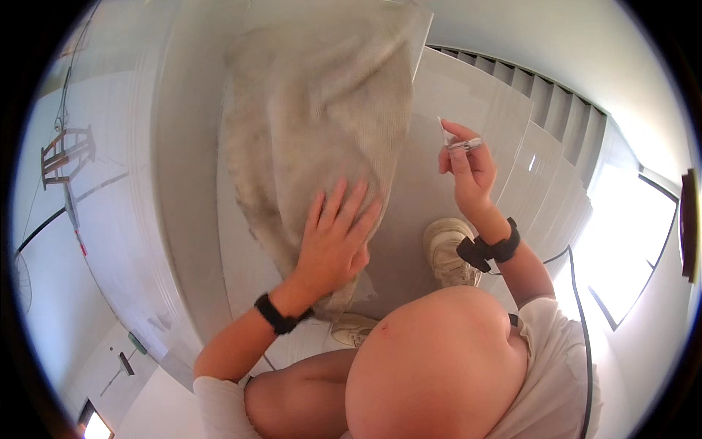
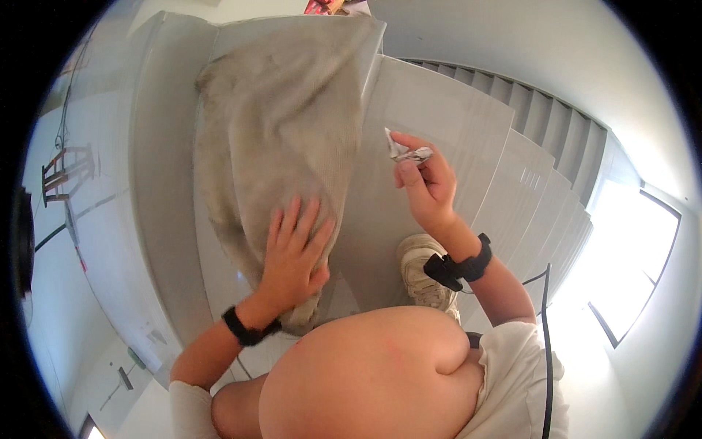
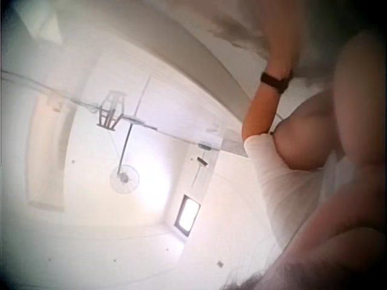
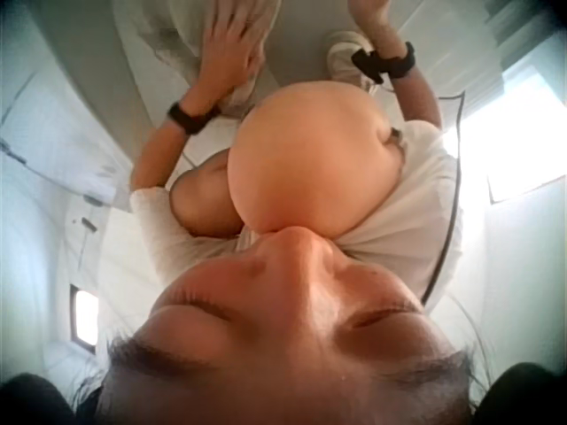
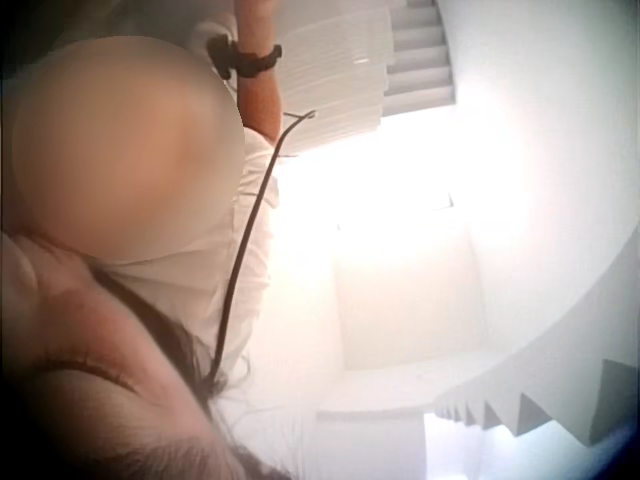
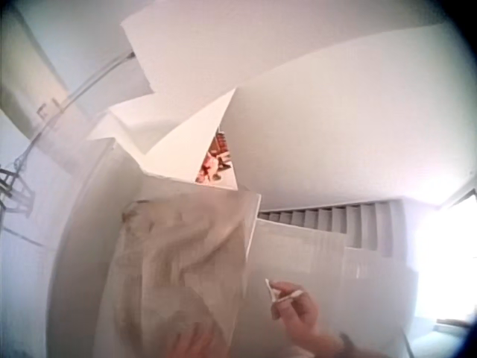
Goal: The person applies sealant to the joints of a white staircase using a small card to spread the material and a cloth to wipe away the excess.
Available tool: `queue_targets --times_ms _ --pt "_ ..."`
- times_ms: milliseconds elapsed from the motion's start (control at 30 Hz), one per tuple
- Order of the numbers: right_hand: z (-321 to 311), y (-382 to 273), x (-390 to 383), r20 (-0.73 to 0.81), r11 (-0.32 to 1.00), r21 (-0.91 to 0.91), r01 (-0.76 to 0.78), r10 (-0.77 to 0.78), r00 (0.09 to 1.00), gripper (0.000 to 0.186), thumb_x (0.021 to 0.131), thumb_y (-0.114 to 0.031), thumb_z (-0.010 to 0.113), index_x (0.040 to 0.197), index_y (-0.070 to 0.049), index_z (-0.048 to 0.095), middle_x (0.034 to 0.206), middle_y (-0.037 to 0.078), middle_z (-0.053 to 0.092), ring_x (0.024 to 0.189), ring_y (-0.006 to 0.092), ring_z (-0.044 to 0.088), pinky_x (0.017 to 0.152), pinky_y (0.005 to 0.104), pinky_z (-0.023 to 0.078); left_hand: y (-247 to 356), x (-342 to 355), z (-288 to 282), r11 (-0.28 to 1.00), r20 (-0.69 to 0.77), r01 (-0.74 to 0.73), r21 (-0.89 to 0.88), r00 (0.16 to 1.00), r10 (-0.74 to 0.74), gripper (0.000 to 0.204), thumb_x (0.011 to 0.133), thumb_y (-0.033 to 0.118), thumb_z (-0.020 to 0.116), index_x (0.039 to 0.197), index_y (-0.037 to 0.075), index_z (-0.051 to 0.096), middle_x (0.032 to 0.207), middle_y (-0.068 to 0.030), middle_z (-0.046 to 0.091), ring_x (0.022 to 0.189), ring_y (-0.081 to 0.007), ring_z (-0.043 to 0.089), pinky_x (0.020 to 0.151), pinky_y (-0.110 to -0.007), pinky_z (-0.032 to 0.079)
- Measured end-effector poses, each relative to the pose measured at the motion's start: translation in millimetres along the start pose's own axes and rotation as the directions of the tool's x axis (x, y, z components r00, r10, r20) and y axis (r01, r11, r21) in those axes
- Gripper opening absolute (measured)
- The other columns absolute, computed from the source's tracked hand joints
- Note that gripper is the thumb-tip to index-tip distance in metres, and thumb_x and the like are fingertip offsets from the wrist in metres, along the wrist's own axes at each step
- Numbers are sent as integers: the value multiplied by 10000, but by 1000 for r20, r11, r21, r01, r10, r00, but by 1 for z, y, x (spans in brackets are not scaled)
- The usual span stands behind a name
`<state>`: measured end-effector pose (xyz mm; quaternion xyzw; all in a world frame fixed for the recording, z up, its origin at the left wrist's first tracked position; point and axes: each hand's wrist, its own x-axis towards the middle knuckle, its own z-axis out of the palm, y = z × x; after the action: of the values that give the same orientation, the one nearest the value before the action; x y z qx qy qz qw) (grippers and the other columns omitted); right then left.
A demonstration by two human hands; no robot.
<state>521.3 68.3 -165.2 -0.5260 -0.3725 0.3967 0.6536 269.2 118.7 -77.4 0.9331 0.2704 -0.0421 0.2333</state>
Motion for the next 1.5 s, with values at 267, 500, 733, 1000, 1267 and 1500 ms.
queue_targets --times_ms 267,500,733,1000,1267,1500 --pt "-2 3 -3 13 999 28 -35 34 999 318 1026 -112 534 1317 9 572 781 -21 539 689 75 521 614 214 417 3 -195 54 989 185 -143 45 974 133 549 842 334 639 1351 135 582 1494 -139 442 1391 -390 359 1115 -609 264" --pt "3 1 0 39 999 7 -49 48 998 318 1019 -103 534 1315 6 577 763 -18 542 680 72 524 600 217 415 10 -156 43 994 216 -64 86 975 44 545 821 334 633 1341 174 599 1419 -83 494 1270 -312 447 1042 -535 345" --pt "-5 3 3 -31 998 -22 -53 52 998 319 1035 -128 512 1315 15 567 752 -9 551 686 75 515 622 227 415 -5 -12 -4 977 147 -206 50 969 197 765 630 193 702 1376 129 546 1464 -17 466 1301 -212 435 1041 -391 376" --pt "-3 -4 9 -70 999 -38 -33 30 997 334 1049 -171 512 1312 28 563 737 -2 551 667 76 501 625 226 414 -23 115 -16 967 -256 -253 -20 937 240 703 683 94 676 1375 142 557 1543 -59 400 1434 -312 340 1151 -538 287" --pt "-12 -5 8 -95 996 -90 -1 -7 995 345 1051 -187 511 1302 46 553 730 19 569 651 88 509 605 236 423 4 41 -4 992 -49 -7 -125 999 1 715 679 77 696 1375 175 568 1569 -103 349 1444 -354 320 1092 -572 359" --pt "2 -17 19 -53 996 -95 3 -8 999 337 1054 -172 484 1303 48 541 713 26 571 630 80 497 575 222 395 22 -95 30 998 68 54 -38 996 -52 697 716 131 700 1394 209 558 1549 -78 391 1407 -322 379 1009 -529 427"
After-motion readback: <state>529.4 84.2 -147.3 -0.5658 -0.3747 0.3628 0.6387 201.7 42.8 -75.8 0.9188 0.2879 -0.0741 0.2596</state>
